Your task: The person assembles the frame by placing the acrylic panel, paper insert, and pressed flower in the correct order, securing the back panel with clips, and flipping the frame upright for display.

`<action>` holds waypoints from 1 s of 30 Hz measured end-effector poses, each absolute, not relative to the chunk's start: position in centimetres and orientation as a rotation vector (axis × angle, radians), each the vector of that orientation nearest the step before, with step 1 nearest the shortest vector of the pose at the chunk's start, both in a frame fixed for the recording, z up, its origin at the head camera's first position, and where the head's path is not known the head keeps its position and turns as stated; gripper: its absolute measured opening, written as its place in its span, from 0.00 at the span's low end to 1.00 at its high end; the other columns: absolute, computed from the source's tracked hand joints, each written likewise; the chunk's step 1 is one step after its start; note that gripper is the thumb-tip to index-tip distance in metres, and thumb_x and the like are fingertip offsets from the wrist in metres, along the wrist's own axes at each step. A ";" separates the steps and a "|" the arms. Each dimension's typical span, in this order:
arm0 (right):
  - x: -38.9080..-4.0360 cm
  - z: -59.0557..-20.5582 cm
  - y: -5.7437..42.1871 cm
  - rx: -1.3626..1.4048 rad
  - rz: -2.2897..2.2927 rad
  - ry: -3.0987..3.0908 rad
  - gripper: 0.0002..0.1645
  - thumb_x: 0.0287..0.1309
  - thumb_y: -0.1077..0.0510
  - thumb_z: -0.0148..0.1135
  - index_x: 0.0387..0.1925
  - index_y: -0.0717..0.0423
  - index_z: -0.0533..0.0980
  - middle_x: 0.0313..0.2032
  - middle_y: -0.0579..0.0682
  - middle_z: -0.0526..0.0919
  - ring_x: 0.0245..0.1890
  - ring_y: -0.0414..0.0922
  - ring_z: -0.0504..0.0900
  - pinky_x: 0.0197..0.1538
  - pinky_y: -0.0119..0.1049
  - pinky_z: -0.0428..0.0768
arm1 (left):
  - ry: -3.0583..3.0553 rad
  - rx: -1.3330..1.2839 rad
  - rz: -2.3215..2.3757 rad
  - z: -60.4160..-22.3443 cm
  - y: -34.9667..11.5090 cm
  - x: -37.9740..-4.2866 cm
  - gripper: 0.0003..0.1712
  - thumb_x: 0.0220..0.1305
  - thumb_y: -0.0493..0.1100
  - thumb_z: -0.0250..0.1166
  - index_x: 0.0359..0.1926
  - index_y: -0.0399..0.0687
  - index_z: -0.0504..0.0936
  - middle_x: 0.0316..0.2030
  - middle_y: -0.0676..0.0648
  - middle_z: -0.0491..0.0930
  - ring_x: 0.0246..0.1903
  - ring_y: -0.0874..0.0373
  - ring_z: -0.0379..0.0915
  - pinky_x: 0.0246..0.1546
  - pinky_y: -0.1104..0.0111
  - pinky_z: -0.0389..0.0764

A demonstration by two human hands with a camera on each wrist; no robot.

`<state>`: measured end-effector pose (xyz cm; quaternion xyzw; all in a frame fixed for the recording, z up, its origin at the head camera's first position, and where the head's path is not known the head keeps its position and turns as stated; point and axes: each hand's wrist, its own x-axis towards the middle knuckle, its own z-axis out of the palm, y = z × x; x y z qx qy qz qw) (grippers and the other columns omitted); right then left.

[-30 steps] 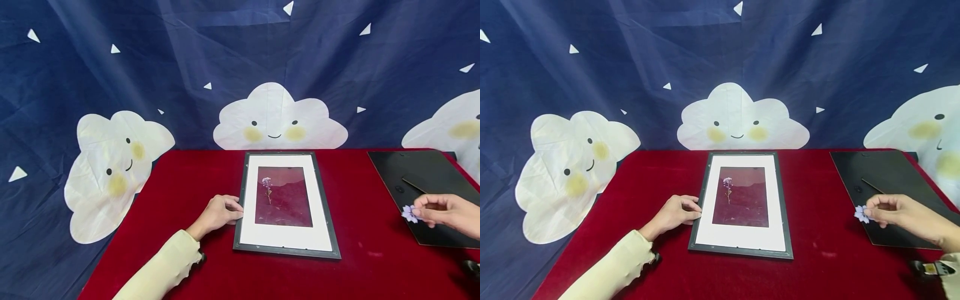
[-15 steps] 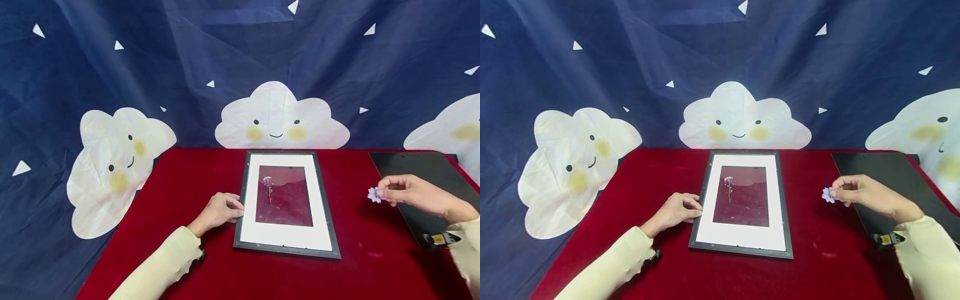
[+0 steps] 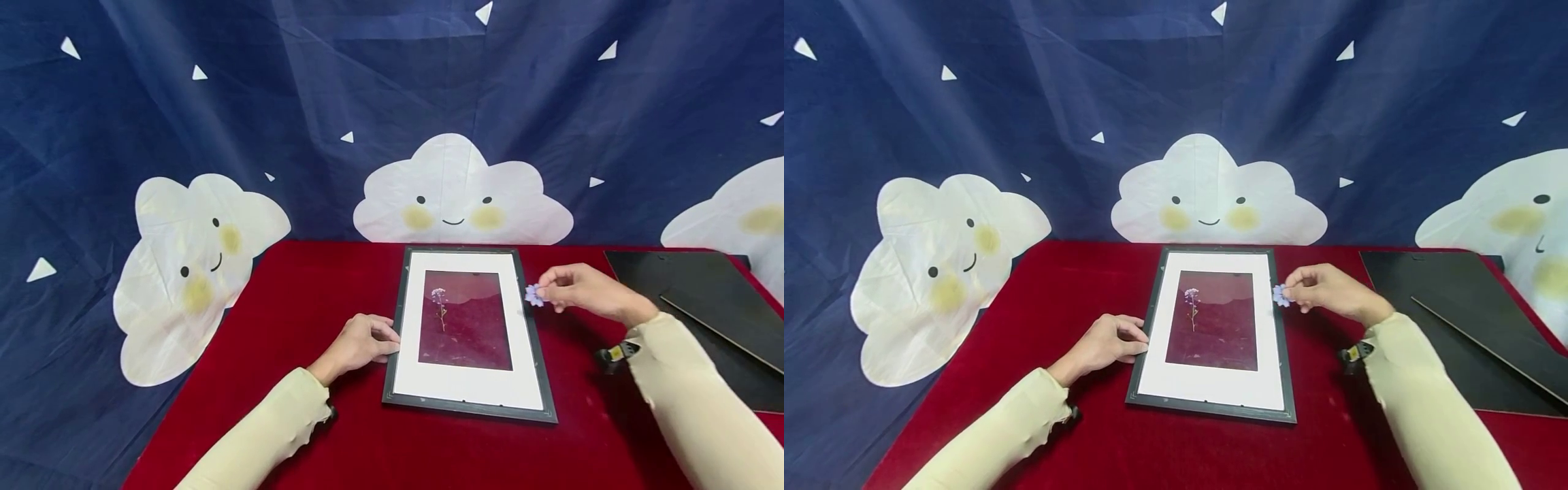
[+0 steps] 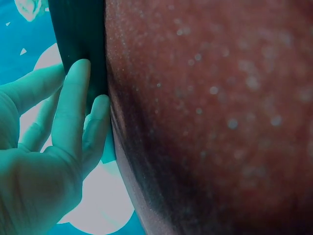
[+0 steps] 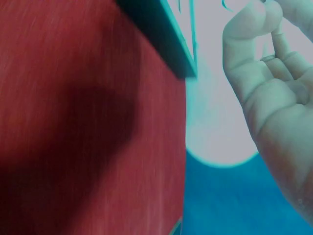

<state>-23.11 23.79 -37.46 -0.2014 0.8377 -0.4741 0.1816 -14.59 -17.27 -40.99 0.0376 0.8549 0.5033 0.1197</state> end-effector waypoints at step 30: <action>-25.5 -38.5 13.3 -0.495 -1.171 2.319 0.13 0.63 0.68 0.62 0.46 0.75 0.73 0.31 0.57 0.77 0.29 0.45 0.77 0.40 0.41 0.88 | 2.497 0.114 1.474 -41.2 -17.4 -14.6 0.05 0.54 0.27 0.73 0.34 0.35 0.90 0.57 0.37 0.77 0.35 0.54 0.84 0.30 0.63 0.88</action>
